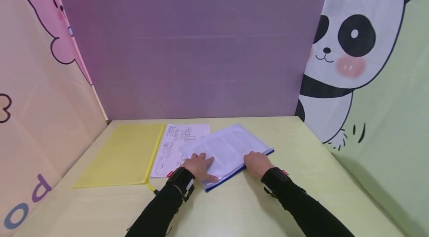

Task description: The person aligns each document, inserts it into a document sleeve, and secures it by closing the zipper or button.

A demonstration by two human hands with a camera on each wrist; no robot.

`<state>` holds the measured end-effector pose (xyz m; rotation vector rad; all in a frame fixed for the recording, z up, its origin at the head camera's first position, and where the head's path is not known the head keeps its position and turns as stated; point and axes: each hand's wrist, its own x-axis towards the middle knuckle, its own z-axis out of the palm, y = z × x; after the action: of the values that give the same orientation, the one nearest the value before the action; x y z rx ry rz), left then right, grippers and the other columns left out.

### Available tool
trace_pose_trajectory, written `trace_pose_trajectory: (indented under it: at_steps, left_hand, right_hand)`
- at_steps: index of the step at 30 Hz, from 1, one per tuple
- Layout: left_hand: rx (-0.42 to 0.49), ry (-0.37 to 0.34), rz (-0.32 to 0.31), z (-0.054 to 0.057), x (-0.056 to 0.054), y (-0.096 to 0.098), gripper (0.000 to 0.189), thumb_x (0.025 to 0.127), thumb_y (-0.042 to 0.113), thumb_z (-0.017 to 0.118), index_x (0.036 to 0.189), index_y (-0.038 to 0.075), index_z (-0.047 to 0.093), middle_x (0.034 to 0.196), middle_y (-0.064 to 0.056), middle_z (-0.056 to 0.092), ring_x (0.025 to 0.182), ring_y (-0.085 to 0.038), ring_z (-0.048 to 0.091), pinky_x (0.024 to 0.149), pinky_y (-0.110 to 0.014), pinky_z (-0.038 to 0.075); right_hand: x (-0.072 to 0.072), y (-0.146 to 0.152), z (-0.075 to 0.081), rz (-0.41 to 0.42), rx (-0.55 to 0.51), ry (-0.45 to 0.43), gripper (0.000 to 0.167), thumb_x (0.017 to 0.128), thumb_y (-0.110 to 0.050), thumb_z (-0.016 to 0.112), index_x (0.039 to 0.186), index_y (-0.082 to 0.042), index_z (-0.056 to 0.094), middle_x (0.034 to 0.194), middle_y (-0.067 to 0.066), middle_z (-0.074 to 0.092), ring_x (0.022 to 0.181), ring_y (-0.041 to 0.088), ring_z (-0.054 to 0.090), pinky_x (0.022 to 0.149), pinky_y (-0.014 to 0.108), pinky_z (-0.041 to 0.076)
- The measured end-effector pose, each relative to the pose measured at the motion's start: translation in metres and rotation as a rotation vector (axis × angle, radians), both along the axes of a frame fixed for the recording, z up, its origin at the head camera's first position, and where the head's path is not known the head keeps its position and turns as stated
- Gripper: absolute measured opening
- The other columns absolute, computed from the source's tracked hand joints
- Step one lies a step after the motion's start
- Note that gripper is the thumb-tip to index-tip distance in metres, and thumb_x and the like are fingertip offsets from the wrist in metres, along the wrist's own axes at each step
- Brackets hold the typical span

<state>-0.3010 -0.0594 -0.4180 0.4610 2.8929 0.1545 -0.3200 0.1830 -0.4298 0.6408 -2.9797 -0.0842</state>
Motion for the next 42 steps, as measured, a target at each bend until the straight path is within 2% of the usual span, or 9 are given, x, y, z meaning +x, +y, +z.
trace_pose_trajectory:
  at_steps: [10, 21, 31, 42]
  left_hand:
    - [0.003, 0.01, 0.002, 0.0, 0.001, 0.001, 0.082, 0.084, 0.067, 0.07, 0.154, 0.028, 0.047, 0.158, -0.007, 0.042, 0.141, -0.036, 0.039, 0.108, -0.056, 0.041]
    - [0.002, 0.002, 0.016, -0.002, 0.002, -0.001, 0.084, 0.083, 0.068, 0.07, 0.154, 0.029, 0.047, 0.159, -0.006, 0.041, 0.142, -0.035, 0.038, 0.108, -0.057, 0.041]
    - [-0.03, 0.013, -0.002, 0.003, 0.001, 0.001, 0.084, 0.084, 0.068, 0.069, 0.154, 0.029, 0.046, 0.157, -0.006, 0.042, 0.138, -0.034, 0.042, 0.107, -0.054, 0.042]
    - [-0.018, 0.013, -0.005, -0.006, -0.004, 0.0, 0.085, 0.083, 0.07, 0.068, 0.155, 0.03, 0.045, 0.158, -0.005, 0.041, 0.139, -0.034, 0.04, 0.107, -0.055, 0.042]
  right_hand:
    - [0.002, -0.005, 0.002, -0.039, 0.013, -0.053, 0.009, 0.09, -0.004, 0.073, 0.087, 0.002, 0.067, 0.077, 0.014, 0.062, 0.07, 0.028, 0.059, 0.07, 0.048, 0.056]
    - [0.002, -0.008, -0.001, -0.033, 0.019, -0.06, 0.009, 0.09, -0.005, 0.073, 0.088, 0.002, 0.067, 0.078, 0.014, 0.063, 0.071, 0.028, 0.06, 0.07, 0.048, 0.055]
    - [0.002, -0.009, 0.001, -0.049, 0.008, -0.104, 0.008, 0.092, -0.005, 0.072, 0.092, 0.002, 0.067, 0.082, 0.013, 0.063, 0.074, 0.027, 0.058, 0.075, 0.047, 0.055]
    - [0.005, -0.016, 0.0, -0.051, 0.008, -0.113, 0.008, 0.091, -0.005, 0.073, 0.09, 0.001, 0.068, 0.079, 0.011, 0.062, 0.07, 0.023, 0.054, 0.072, 0.044, 0.054]
